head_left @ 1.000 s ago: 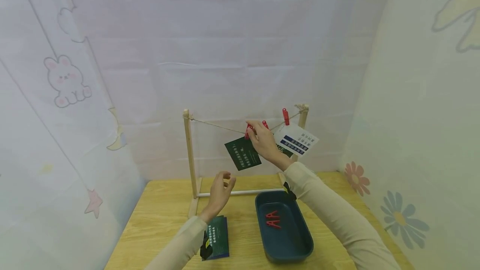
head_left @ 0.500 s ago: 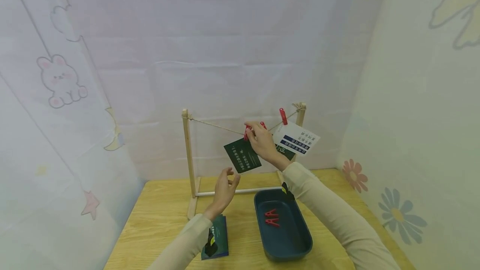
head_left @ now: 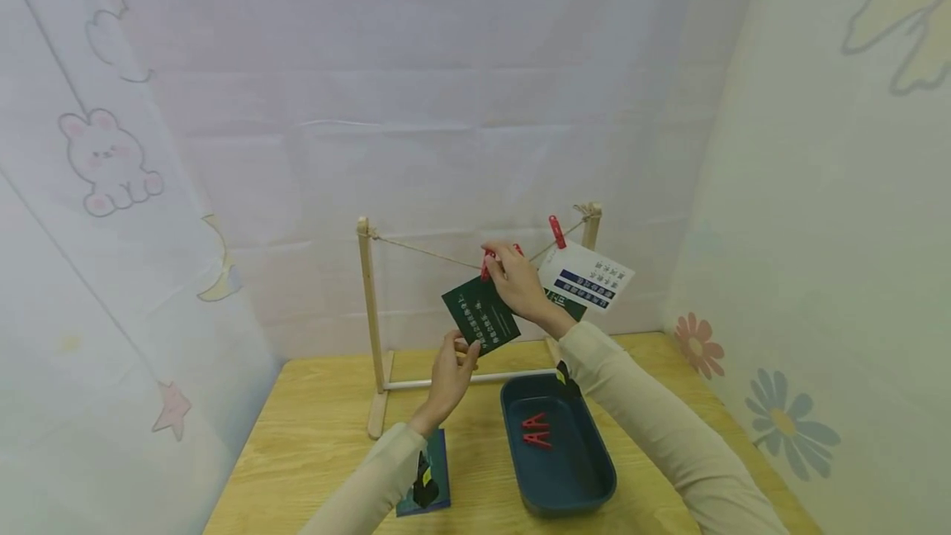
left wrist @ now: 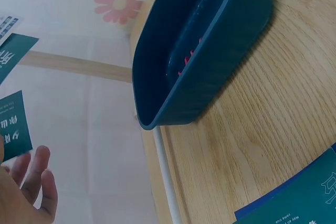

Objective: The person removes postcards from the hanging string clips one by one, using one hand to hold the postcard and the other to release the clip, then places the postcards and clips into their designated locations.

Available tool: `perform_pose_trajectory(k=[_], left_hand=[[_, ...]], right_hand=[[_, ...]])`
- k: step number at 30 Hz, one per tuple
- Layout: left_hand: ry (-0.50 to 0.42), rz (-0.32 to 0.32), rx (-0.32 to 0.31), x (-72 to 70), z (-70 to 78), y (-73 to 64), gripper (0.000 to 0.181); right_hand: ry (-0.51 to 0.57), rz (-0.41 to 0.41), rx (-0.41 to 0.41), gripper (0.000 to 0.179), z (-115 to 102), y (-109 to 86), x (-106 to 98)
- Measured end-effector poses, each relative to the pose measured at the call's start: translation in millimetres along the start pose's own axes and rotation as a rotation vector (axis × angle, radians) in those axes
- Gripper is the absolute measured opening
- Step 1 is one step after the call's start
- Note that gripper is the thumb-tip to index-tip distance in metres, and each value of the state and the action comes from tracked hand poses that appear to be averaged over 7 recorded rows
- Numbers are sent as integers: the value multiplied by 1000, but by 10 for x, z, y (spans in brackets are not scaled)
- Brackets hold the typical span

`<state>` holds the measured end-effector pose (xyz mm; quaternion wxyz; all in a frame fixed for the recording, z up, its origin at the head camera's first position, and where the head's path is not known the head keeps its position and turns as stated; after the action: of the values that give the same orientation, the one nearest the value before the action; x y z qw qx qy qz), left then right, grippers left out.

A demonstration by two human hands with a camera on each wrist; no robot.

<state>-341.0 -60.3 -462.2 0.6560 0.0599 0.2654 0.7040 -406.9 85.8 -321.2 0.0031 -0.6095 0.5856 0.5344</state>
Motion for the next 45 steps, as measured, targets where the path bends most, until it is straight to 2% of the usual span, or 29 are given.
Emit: perform_pose_trajectory(k=[4, 14, 21, 24, 30, 33, 39, 45], left_hand=[[11, -9, 40, -3, 22, 2, 19], [2, -11, 66, -37, 27, 6, 19], [-5, 0, 122, -59, 49, 30, 16], [-5, 1, 128, -69, 63, 33, 15], [-9, -4, 121, -71, 78, 19, 14], [-8, -1, 137, -68, 77, 23, 14], [1, 3, 149, -84, 83, 49, 16], [-1, 8, 154, -86, 81, 73, 15]], right_hand=[[8, -21, 18, 34, -10, -2, -3], [-51, -70, 60, 40, -28, 33, -7], [-92, -130, 96, 45, -65, 60, -42], [-103, -142, 103, 44, -69, 66, -49], [-89, -127, 97, 37, -71, 73, -57], [-97, -118, 105, 38, -52, 85, -54], [-94, -137, 122, 37, -57, 118, -92], [-5, -132, 132, 31, -72, 128, -139]])
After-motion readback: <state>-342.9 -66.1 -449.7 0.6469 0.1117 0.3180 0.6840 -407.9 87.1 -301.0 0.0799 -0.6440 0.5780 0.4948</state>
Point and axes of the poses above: each hand's wrist, its own y-axis towards the middle knuckle, its own x-axis out of the palm, z = x × y, the point moved 4 cm from there along y, towards the middle knuckle, and after that the axes turned 11 degrees about -y, right-handed, at the moved point
